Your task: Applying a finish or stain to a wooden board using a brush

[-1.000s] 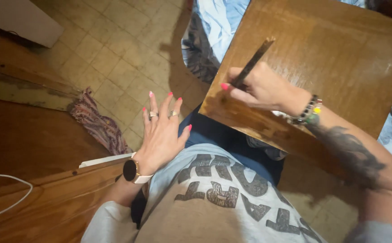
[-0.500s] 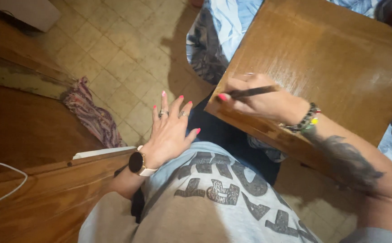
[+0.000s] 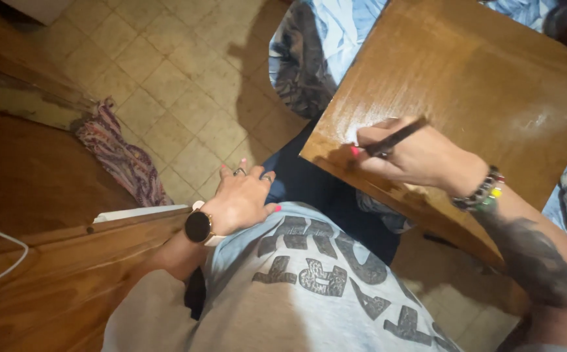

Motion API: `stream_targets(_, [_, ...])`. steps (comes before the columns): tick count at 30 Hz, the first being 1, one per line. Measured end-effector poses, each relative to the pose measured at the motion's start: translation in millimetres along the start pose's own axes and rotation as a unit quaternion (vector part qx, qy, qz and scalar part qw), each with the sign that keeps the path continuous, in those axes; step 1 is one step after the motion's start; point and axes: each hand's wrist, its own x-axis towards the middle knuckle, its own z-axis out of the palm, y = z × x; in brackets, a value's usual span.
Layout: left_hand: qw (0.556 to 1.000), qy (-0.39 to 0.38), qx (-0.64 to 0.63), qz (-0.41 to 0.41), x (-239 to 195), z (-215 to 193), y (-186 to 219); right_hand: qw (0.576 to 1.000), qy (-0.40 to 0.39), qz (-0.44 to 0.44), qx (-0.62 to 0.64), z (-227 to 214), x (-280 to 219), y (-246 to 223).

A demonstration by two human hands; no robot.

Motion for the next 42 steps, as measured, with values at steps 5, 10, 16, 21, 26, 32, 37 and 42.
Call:
stream_targets(5, [1.000,0.000,0.005,0.019,2.2,0.9,-0.7,0.999,0.043,-0.008,-0.005,-0.2,11.2,-5.1])
stream_targets(10, [1.000,-0.007,-0.007,0.021,-6.9,-4.7,0.9,0.998,0.031,-0.008,0.053,8.3,19.6,-18.5])
stream_targets(16, [0.999,-0.006,-0.002,0.035,-9.9,-10.0,3.1,0.999,0.036,0.001,0.020,7.3,23.2,-19.6])
stream_targets(21, [0.999,-0.020,-0.011,0.049,-11.3,-8.7,2.5,0.999,0.038,-0.024,0.021,14.9,26.1,-27.9])
stream_targets(26, [0.998,-0.019,-0.004,0.065,-12.4,-8.9,1.6,0.996,0.035,0.026,0.084,12.2,-11.5,-15.3])
stream_targets(32, [0.996,0.020,0.015,0.088,-19.6,-19.2,10.3,0.987,0.017,0.137,0.079,6.9,-63.5,-16.9])
stream_targets(37, [0.987,0.111,0.077,0.088,0.7,17.9,-2.6,0.992,0.009,0.121,0.011,-3.9,-98.8,-27.5])
stream_targets(42, [0.987,0.100,0.107,0.066,-1.2,15.6,-0.4,0.987,0.027,0.155,-0.039,-6.1,-128.3,-25.1])
